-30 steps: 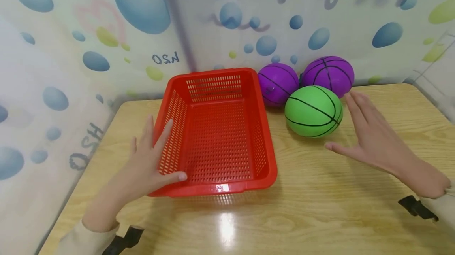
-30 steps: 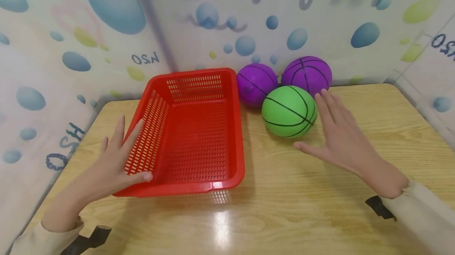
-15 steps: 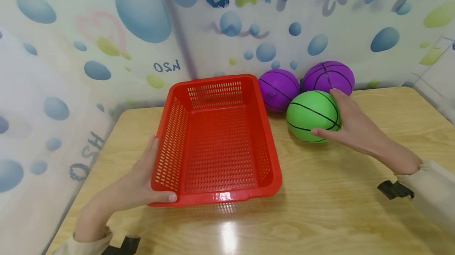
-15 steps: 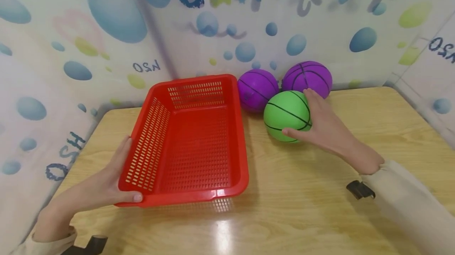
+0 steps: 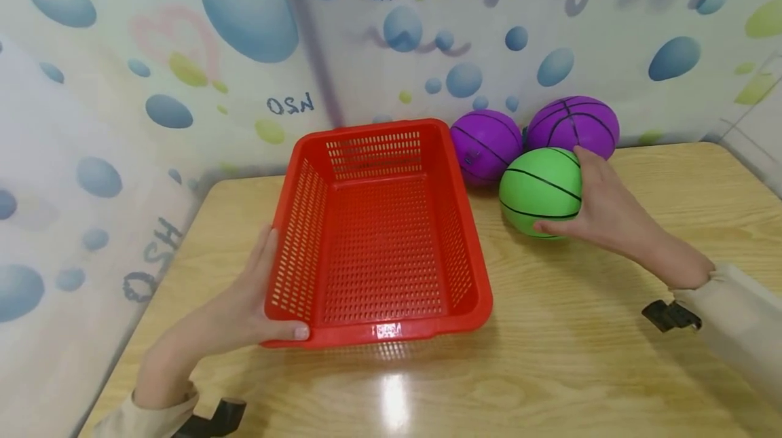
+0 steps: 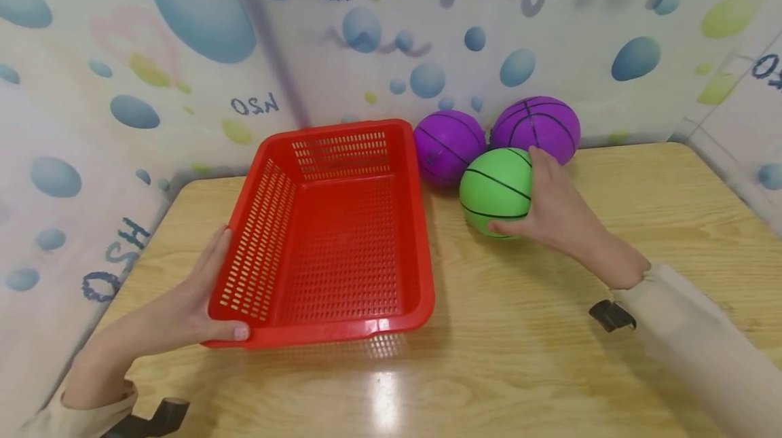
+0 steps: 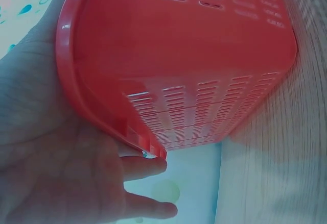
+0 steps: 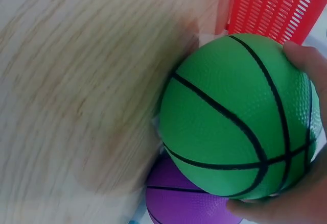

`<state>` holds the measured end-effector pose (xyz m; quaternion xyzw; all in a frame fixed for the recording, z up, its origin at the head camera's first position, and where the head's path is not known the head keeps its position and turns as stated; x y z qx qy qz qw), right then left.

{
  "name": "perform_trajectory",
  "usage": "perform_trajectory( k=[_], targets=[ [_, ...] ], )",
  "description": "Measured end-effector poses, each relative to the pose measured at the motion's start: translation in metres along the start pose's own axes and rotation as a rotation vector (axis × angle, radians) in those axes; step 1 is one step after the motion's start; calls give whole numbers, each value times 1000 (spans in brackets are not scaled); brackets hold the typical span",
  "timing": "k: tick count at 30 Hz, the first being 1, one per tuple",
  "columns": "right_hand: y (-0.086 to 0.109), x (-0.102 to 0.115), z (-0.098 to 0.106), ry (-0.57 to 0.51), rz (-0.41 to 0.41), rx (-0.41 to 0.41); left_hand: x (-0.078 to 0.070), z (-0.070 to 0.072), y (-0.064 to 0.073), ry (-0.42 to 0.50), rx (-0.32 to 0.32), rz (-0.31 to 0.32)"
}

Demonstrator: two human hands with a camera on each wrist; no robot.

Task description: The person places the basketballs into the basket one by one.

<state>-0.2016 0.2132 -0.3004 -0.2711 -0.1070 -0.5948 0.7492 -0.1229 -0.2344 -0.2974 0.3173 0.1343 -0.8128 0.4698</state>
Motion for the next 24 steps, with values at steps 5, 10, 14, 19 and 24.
perform_trajectory(
  k=[5,10,14,19,24],
  targets=[
    [0,4,4,-24,-11,-16,0,1,0,1,3,-4],
    [6,16,24,-25,-24,-23,-1,1,0,12,6,1],
    [11,30,43,-18,-57,-36,-1,1,-1,18,4,3],
    [10,49,58,-41,-47,-62,0,0,0,15,4,15],
    [7,66,64,-37,9,-96,0,1,0,15,8,21]
  ],
)
Point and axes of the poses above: each hand's wrist, its own y-axis away from the middle knuckle, its own z-axis out of the back of the hand, x = y × z, the point moved 5 cm from there along -y, towards the middle knuckle, and after that the axes turned 6 degrees about -z, right-handed, at the moved point
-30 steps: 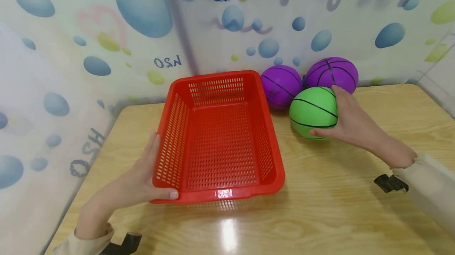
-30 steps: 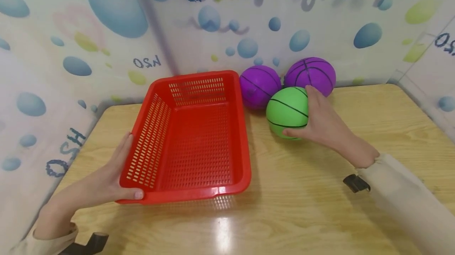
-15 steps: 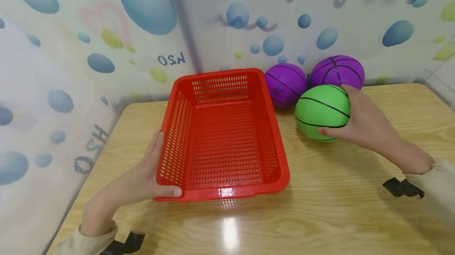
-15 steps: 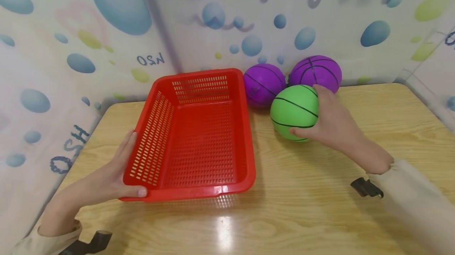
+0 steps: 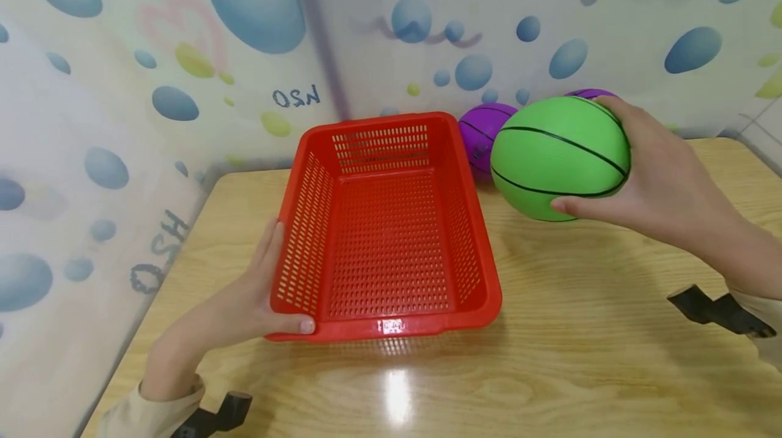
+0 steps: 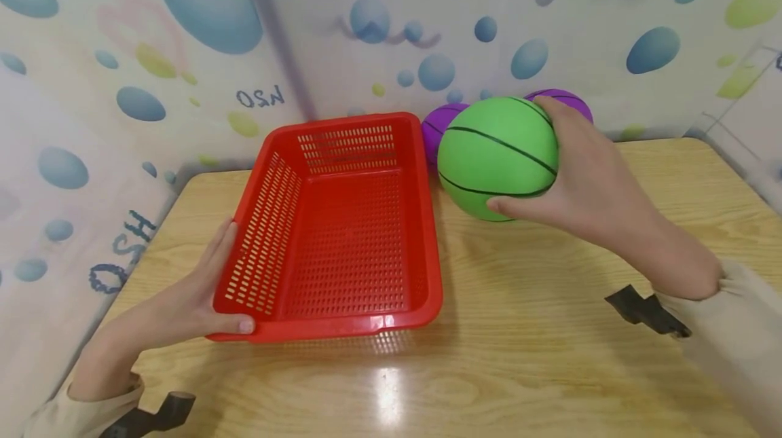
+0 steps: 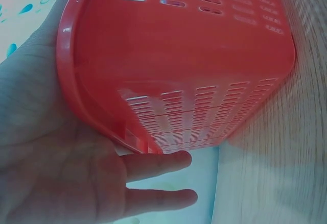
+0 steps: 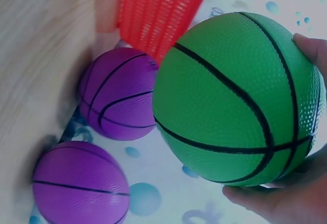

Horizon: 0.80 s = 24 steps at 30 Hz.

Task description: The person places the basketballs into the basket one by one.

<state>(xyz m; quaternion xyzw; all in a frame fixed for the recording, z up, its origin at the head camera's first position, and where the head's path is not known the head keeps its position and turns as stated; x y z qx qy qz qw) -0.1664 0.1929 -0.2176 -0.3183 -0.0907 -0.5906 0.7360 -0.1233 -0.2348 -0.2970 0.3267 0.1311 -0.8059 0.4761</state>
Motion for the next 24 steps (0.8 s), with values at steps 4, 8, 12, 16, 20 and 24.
perform_trajectory(
  k=[4,8,12,16,20,24],
  targets=[
    [-1,12,1,-29,42,-17,0,0,0,-4,0,-5],
    [-2,24,-1,-78,74,-20,-1,0,0,0,-1,-4],
    [-4,37,-4,-98,109,-23,-1,-1,1,7,-3,4],
    [-4,50,-8,-117,163,-21,-2,-1,1,7,-1,6],
    [-4,60,-13,-136,204,-4,-1,-1,0,10,5,8],
    [-3,69,-22,-150,244,28,-1,-1,0,9,7,17]
  ],
)
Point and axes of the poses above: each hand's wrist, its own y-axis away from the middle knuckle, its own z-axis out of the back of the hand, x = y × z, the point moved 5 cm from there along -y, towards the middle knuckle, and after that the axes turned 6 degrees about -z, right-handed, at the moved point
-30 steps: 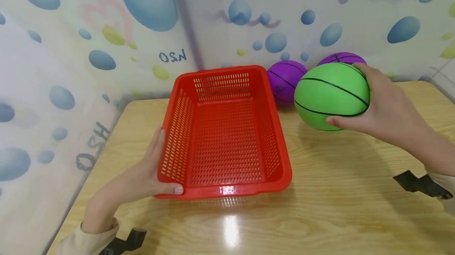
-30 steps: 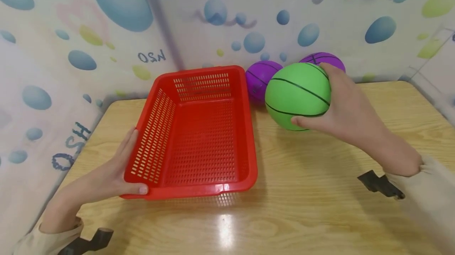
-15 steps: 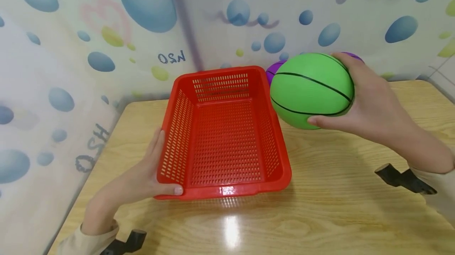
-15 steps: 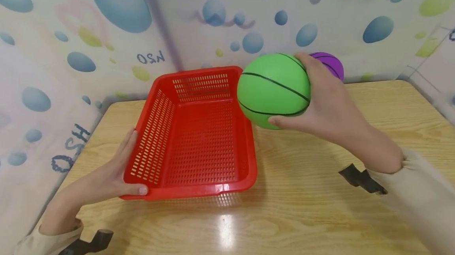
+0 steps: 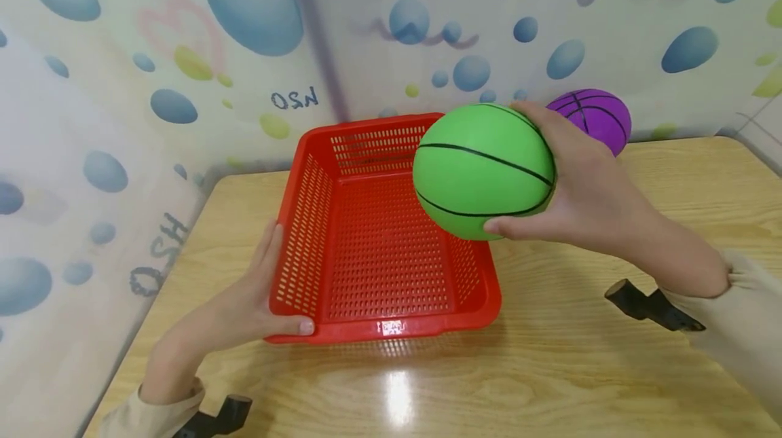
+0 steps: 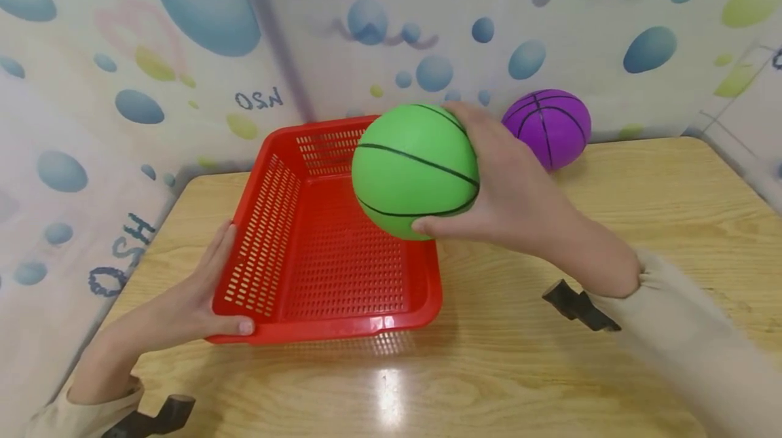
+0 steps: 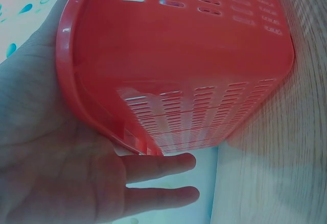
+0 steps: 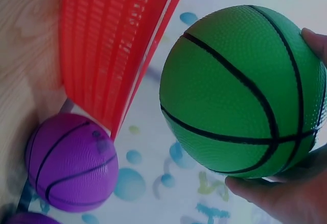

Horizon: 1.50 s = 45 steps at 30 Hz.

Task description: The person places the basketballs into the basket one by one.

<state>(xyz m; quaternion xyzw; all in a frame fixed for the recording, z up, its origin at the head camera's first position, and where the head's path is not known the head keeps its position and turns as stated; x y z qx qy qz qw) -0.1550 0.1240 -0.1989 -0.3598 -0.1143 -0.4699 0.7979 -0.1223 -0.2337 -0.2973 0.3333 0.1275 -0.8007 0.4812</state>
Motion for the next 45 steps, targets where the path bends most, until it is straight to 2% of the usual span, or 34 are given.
perform_trajectory(
  k=[7,12,23,31,40,45],
  targets=[
    [-3,12,-24,-86,87,67,2,0,2,0,-4,7],
    [-4,17,-45,-68,105,132,3,0,1,-3,-5,10],
    [2,27,-84,-92,114,282,1,2,0,-14,-14,0],
    [11,19,-116,-66,44,435,2,-1,2,4,-8,18],
    [14,17,-121,19,11,510,2,-1,1,27,-7,35],
    [14,15,-122,18,-1,554,2,-1,0,22,-7,26]
  ],
)
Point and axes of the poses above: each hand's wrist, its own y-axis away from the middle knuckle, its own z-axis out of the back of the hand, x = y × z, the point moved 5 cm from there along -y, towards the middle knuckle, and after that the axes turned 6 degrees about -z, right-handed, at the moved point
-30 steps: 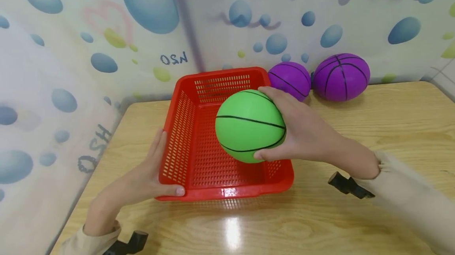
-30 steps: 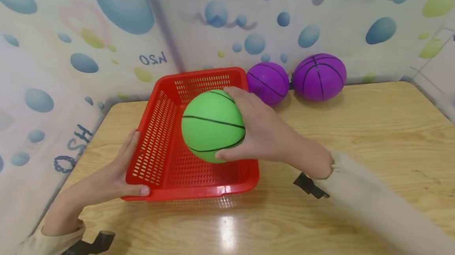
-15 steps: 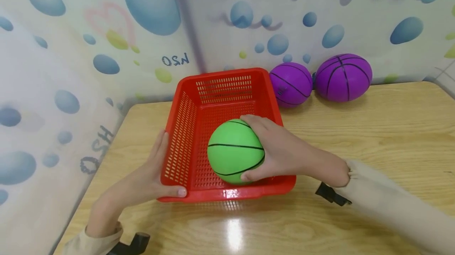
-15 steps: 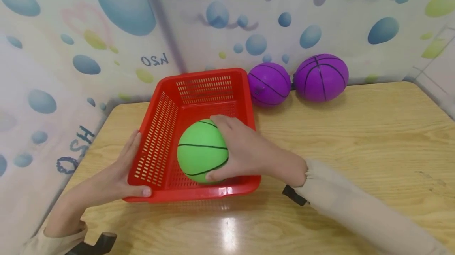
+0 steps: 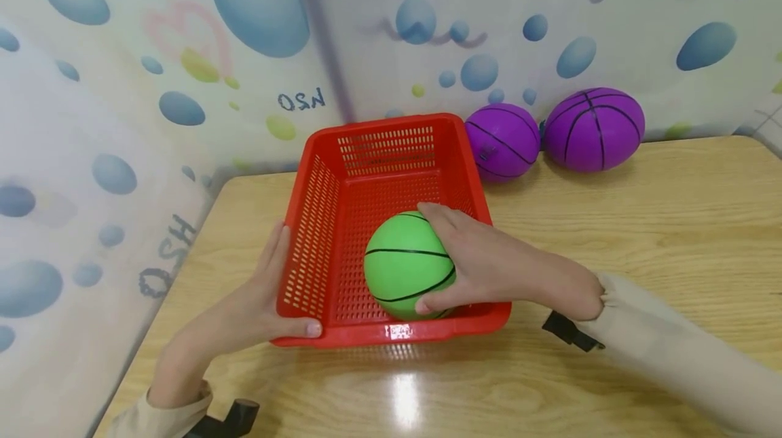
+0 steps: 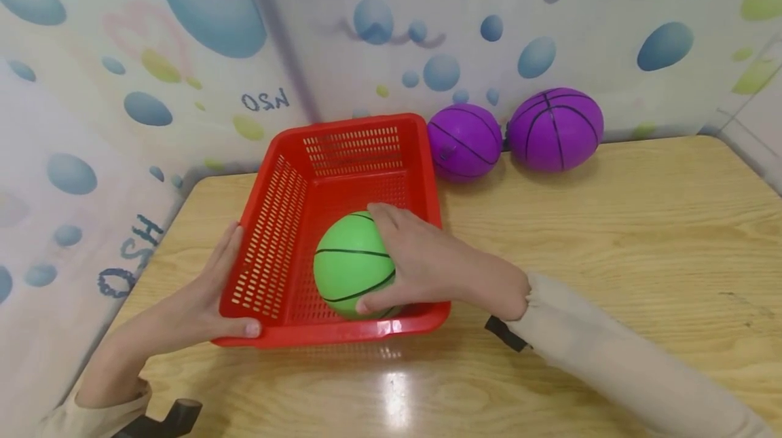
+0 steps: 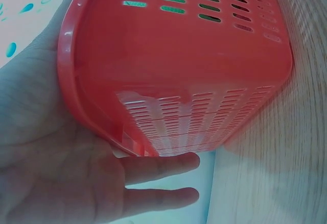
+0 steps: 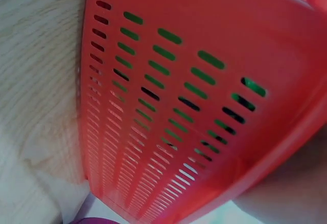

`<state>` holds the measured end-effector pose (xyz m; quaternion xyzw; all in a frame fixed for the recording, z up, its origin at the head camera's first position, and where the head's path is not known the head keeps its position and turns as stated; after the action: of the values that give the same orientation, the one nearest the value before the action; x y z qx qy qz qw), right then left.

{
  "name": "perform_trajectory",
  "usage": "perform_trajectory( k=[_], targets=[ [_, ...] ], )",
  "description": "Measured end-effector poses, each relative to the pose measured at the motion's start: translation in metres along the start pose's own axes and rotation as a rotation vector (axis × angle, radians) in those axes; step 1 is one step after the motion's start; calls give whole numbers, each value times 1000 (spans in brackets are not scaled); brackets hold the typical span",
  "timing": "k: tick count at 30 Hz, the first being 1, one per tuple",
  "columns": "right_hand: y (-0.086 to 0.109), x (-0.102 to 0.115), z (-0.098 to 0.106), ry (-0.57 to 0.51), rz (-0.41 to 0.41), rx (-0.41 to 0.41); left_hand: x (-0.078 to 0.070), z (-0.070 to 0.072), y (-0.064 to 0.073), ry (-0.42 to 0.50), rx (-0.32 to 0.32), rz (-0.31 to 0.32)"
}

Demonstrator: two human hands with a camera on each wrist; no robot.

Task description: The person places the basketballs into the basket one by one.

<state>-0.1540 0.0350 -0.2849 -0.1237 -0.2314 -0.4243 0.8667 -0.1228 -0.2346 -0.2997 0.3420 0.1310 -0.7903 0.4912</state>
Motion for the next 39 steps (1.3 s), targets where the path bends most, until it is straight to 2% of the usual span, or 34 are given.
perform_trajectory(
  k=[5,8,12,15,19,23,28,35,39],
  targets=[
    [4,-8,5,-47,-46,35,0,-1,-1,-10,2,-10],
    [9,-15,14,-47,-57,24,-1,-2,-2,-12,6,-20],
    [13,-25,32,-29,-34,-48,-2,-2,-3,-17,6,-30],
    [14,-34,50,-53,-25,-133,-3,-1,-4,-21,2,-29],
    [17,-47,72,-95,-37,-238,-3,0,-4,-17,-1,-26],
    [19,-62,87,-85,-79,-312,-3,0,-4,-9,-3,-28],
    [18,-83,95,-74,-146,-377,-1,1,0,-11,-2,-9],
    [18,-115,102,-71,-240,-413,0,1,1,-18,-11,-18],
    [17,-124,104,22,-255,-402,0,0,0,-16,-4,-13]
  ],
)
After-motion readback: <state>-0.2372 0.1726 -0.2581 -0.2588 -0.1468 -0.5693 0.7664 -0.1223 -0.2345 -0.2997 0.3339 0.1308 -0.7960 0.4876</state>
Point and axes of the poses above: each hand's wrist, its own y-axis away from the middle knuckle, its own z-axis out of the back of the hand, x = y × z, the point moved 5 cm from there along -y, towards the middle knuckle, and after that the axes turned 6 degrees about -z, right-handed, at the moved point
